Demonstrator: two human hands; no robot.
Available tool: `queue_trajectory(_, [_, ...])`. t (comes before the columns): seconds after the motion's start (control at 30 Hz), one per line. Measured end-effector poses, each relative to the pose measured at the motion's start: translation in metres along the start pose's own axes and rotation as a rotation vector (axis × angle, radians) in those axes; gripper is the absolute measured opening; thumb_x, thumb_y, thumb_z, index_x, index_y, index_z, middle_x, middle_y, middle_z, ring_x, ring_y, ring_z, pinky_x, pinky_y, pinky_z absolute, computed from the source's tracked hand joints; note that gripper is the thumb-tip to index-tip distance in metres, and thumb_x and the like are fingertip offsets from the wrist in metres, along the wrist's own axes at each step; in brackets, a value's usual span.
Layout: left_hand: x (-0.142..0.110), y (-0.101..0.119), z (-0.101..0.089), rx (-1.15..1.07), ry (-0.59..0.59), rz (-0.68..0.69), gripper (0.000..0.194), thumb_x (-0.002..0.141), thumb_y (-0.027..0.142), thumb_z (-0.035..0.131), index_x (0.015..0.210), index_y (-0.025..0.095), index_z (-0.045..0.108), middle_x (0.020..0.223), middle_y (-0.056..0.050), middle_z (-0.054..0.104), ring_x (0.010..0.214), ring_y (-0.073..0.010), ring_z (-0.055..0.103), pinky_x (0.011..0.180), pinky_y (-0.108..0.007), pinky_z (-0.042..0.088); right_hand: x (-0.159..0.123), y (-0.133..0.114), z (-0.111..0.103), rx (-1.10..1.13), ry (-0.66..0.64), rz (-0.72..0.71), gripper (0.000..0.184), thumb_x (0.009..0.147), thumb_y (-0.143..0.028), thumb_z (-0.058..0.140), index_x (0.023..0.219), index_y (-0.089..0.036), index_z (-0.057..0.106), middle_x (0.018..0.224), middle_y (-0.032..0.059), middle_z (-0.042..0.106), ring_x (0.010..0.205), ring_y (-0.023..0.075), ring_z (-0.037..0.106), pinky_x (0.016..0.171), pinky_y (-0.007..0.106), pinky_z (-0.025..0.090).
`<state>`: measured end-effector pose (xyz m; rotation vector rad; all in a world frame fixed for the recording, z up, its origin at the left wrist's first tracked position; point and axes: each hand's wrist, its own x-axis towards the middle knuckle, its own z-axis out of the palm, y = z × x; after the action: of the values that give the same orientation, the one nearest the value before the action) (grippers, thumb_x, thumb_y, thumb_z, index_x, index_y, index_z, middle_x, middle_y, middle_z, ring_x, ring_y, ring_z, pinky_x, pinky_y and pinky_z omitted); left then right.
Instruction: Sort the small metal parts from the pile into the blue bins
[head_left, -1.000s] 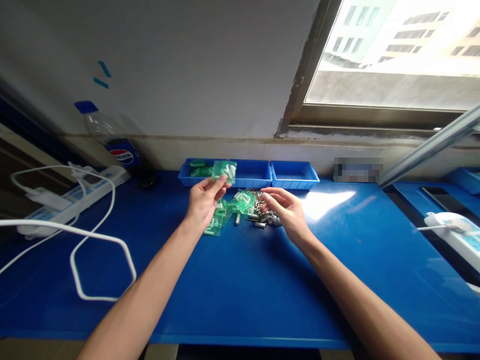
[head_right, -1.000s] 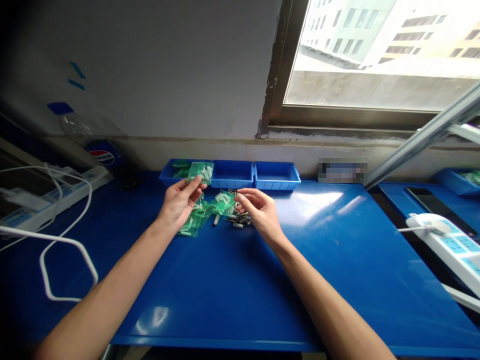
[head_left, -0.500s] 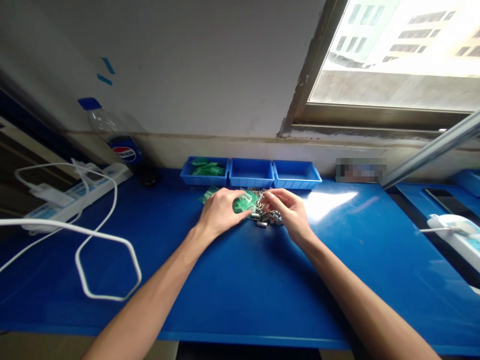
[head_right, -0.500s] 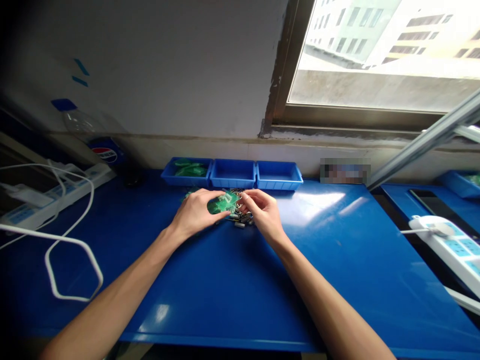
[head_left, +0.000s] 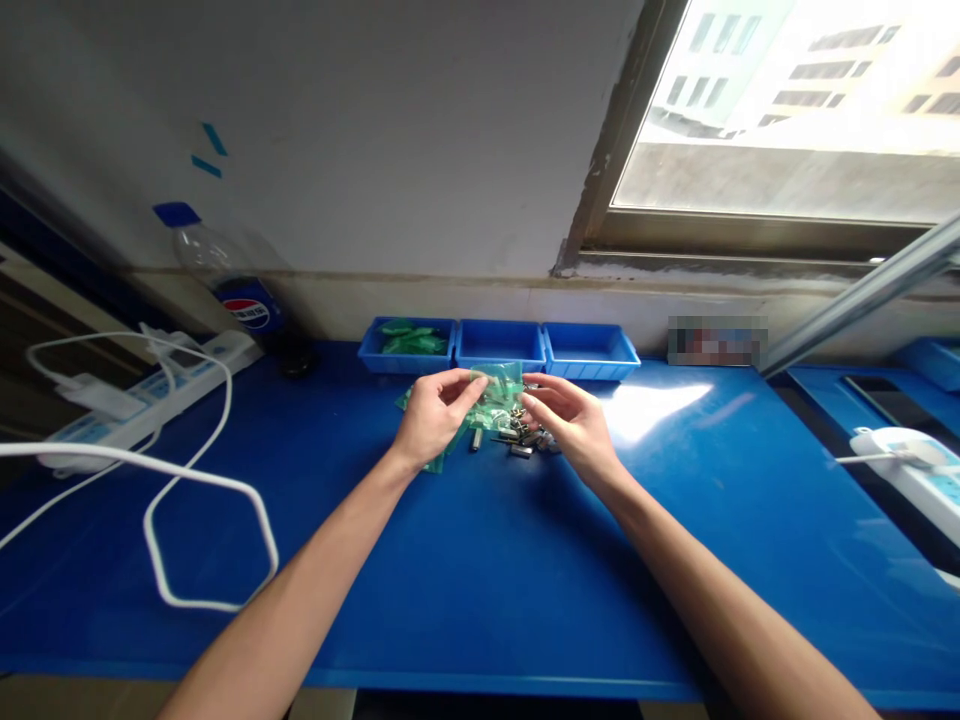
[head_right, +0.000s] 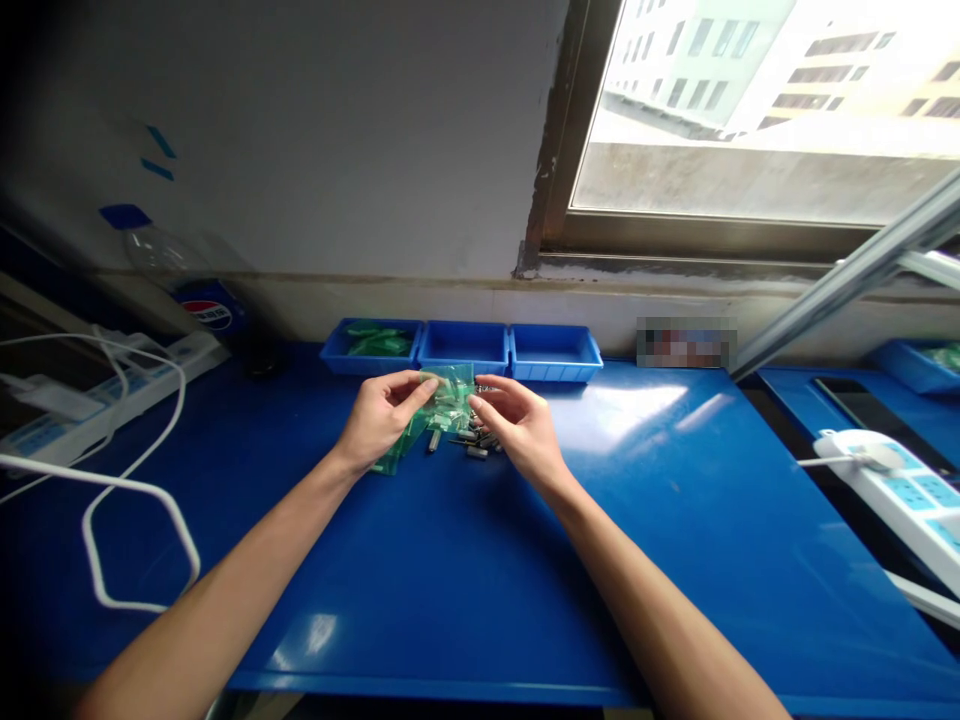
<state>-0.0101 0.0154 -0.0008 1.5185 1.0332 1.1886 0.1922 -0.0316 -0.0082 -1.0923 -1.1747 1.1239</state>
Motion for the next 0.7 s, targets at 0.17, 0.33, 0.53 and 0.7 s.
queue_trajectory(0.17, [-0.003,0.007,0.004,-0.101,-0.016,-0.089,0.035,0.079,0.049,0.086,0.093,0.017,0.084,0.096,-0.01,0.083,0.087,-0.024,0.078,0.081,-0.029,0.061,0.0,0.0,0.001,0.022,-0.026,0.039,0.036,0.078,-0.051,0.087,0.093,-0.019,0.078,0.071,0.0022,0.074,0.065,0.0192,0.067,0.066,0.034,0.055])
queue_trajectory(0.33, [-0.002,0.009,0.003,-0.184,-0.011,-0.173,0.039,0.073,0.045,0.091,0.096,0.015,0.083,0.094,-0.01,0.082,0.079,-0.0225,0.076,0.06,-0.027,0.059,0.001,0.0,0.001,0.063,0.0,0.045,0.037,0.078,-0.049,0.088,0.101,-0.021,0.078,0.081,0.0035,0.078,0.07,0.0197,0.07,0.071,0.034,0.056])
queue_trajectory(0.53, [0.015,-0.003,-0.012,-0.563,0.409,-0.272,0.04,0.059,0.028,0.101,0.085,0.011,0.075,0.086,-0.005,0.079,0.08,-0.0133,0.077,0.07,-0.017,0.061,0.002,0.0,-0.001,0.081,0.018,0.024,0.032,0.082,-0.049,0.085,0.096,-0.022,0.076,0.084,0.0041,0.078,0.072,0.0191,0.07,0.071,0.033,0.056])
queue_trajectory(0.7, [0.027,-0.011,-0.032,-0.747,0.557,-0.266,0.022,0.07,0.006,0.091,0.081,0.012,0.074,0.088,-0.003,0.079,0.092,-0.0108,0.077,0.091,-0.017,0.062,0.001,0.0,-0.001,0.05,0.005,0.031,0.032,0.084,-0.052,0.082,0.094,-0.022,0.077,0.085,0.0042,0.078,0.073,0.02,0.071,0.072,0.034,0.057])
